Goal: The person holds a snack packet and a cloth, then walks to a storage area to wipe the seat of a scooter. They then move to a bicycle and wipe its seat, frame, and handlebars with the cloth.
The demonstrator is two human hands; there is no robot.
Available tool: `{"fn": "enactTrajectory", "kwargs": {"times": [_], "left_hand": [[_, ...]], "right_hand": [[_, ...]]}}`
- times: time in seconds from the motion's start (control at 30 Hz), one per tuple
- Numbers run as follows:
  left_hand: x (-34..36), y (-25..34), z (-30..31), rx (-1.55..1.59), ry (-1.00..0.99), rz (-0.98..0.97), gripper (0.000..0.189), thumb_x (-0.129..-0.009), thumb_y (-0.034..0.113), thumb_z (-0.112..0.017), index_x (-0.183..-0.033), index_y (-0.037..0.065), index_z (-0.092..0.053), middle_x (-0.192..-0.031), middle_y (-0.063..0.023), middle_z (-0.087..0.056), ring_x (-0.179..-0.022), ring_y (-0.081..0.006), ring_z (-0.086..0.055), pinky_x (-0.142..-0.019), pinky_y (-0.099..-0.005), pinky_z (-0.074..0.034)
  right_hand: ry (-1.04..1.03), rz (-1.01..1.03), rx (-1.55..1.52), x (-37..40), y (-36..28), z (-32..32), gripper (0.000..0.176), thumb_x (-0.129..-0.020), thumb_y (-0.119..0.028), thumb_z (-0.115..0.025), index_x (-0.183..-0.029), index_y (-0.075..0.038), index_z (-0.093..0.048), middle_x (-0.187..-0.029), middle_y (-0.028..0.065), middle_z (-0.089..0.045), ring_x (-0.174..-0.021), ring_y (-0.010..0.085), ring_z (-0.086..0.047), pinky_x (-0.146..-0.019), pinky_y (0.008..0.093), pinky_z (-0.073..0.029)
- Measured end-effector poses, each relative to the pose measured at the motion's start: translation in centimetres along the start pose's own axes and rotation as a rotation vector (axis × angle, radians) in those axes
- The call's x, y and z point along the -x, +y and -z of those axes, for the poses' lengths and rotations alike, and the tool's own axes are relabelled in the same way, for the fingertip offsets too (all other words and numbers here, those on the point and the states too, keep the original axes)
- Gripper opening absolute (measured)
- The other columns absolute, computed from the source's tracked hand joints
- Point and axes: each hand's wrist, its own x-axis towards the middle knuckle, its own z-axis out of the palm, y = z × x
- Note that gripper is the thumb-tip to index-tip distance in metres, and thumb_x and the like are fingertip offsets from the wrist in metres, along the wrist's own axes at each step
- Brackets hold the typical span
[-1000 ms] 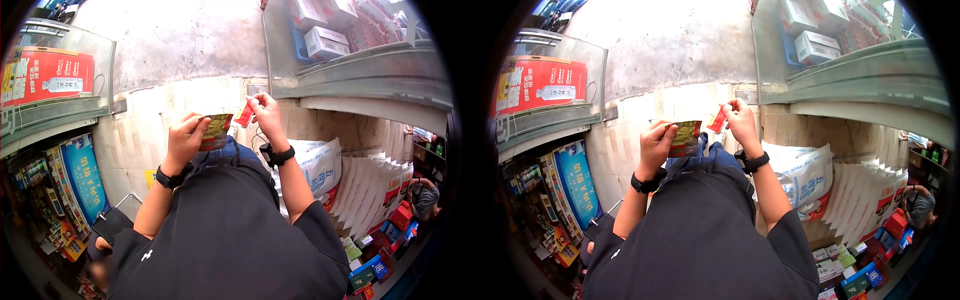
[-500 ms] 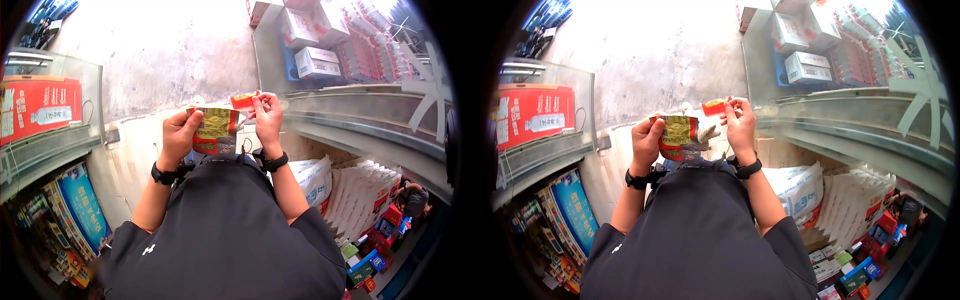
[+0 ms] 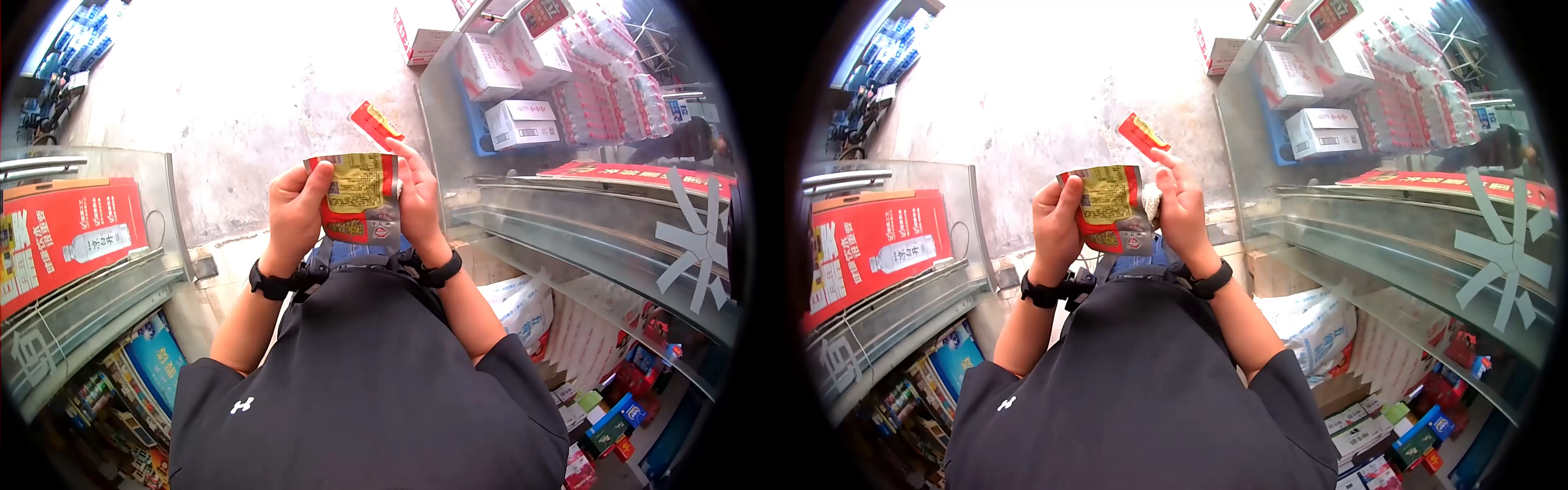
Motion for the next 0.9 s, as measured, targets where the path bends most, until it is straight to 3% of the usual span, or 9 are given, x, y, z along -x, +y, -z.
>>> {"fn": "enactTrajectory", "kwargs": {"times": [0.13,0.3,0.4,0.5,0.6,0.63,0.73,0.8,0.9], "left_hand": [[-2.6,-0.1,0.3,-0.14,0.052,0.019,0.027,-0.104,0.02,-0.063,-0.1,-0.005,-0.073,-0.086,-0.0004,-0.071,-0.076,-0.0024,-0.057,-0.065,-0.0211,-0.047],[-6.4,-1.0,0.4,-0.199,0.091,0.038,0.029,-0.104,0.022,-0.064,-0.098,-0.005,-0.072,-0.082,0.0029,-0.068,-0.074,-0.0003,-0.053,-0.062,-0.0196,-0.044],[-8.7,-1.5,0.6,-0.244,0.14,0.016,0.029,-0.104,0.022,-0.064,-0.097,-0.005,-0.072,-0.082,0.0027,-0.068,-0.074,-0.0004,-0.053,-0.062,-0.0195,-0.044],[-12.1,-1.3,0.8,-0.274,0.177,-0.025,0.029,-0.104,0.022,-0.063,-0.098,-0.005,-0.072,-0.082,0.0025,-0.067,-0.074,-0.0005,-0.053,-0.062,-0.02,-0.045],[-15.7,-1.5,0.7,-0.288,0.203,-0.05,0.031,-0.105,0.024,-0.063,-0.099,-0.005,-0.072,-0.085,0.0009,-0.069,-0.075,-0.0016,-0.055,-0.064,-0.021,-0.047],[-17.0,-1.8,0.9,-0.291,0.203,-0.058,0.031,-0.105,0.024,-0.063,-0.099,-0.005,-0.072,-0.085,0.0009,-0.069,-0.075,-0.0016,-0.055,-0.064,-0.021,-0.047],[-21.3,-2.4,1.0,-0.169,0.103,-0.001,0.033,-0.106,0.026,-0.059,-0.111,-0.006,-0.069,-0.097,-0.0048,-0.072,-0.084,-0.0056,-0.062,-0.073,-0.0221,-0.05],[-24.4,-2.8,0.8,0.151,-0.03,0.084,0.038,-0.107,0.027,-0.057,-0.124,-0.005,-0.063,-0.112,-0.0098,-0.071,-0.097,-0.0118,-0.066,-0.084,-0.0245,-0.052],[-28.5,-3.6,0.4,0.035,-0.198,0.059,0.043,-0.106,0.029,-0.057,-0.134,-0.005,-0.057,-0.122,-0.0111,-0.069,-0.106,-0.0161,-0.067,-0.091,-0.027,-0.052]], "right_hand": [[0.105,-0.058,-0.111,-2.4,-0.9,-0.5,0.032,-0.106,-0.016,-0.055,-0.13,0.003,-0.061,-0.12,0.0088,-0.067,-0.106,0.0099,-0.058,-0.095,0.0252,-0.045],[0.183,-0.017,-0.091,-5.8,-2.4,-1.4,0.035,-0.106,-0.018,-0.055,-0.132,0.004,-0.06,-0.118,0.0082,-0.067,-0.105,0.0092,-0.058,-0.094,0.0248,-0.045],[0.158,0.014,-0.076,-7.3,-2.7,-2.0,0.041,-0.105,-0.022,-0.057,-0.138,0.003,-0.056,-0.119,0.0084,-0.066,-0.105,0.0107,-0.059,-0.095,0.0248,-0.045],[0.025,-0.154,-0.275,-9.8,-2.9,-2.2,0.051,-0.101,-0.019,-0.064,-0.144,0.003,-0.049,-0.124,0.0096,-0.063,-0.109,0.0136,-0.06,-0.097,0.0275,-0.046],[-0.097,0.015,0.112,-13.6,-1.9,-2.0,0.069,-0.091,-0.006,-0.074,-0.15,0.004,-0.04,-0.135,0.0137,-0.058,-0.108,0.0145,-0.065,-0.091,0.0288,-0.053],[-0.098,0.022,0.108,-14.9,-1.5,-2.0,0.069,-0.091,-0.006,-0.074,-0.15,0.004,-0.04,-0.135,0.0137,-0.058,-0.108,0.0145,-0.065,-0.091,0.0288,-0.053],[-0.123,-0.075,-0.17,-19.4,-0.9,-1.8,0.071,-0.094,0.003,-0.067,-0.155,0.001,-0.032,-0.133,0.0148,-0.062,-0.115,0.0143,-0.064,-0.098,0.0289,-0.053],[-0.053,-0.085,-0.322,-22.6,-0.6,-1.2,0.07,-0.092,0.005,-0.068,-0.154,0.0,-0.036,-0.123,0.0151,-0.067,-0.103,0.0144,-0.069,-0.089,0.0283,-0.057],[0.003,-0.056,-0.374,-26.9,-0.9,-0.4,0.07,-0.093,0.006,-0.067,-0.155,-0.001,-0.034,-0.116,0.0141,-0.07,-0.098,0.0136,-0.07,-0.085,0.0274,-0.059]]}}
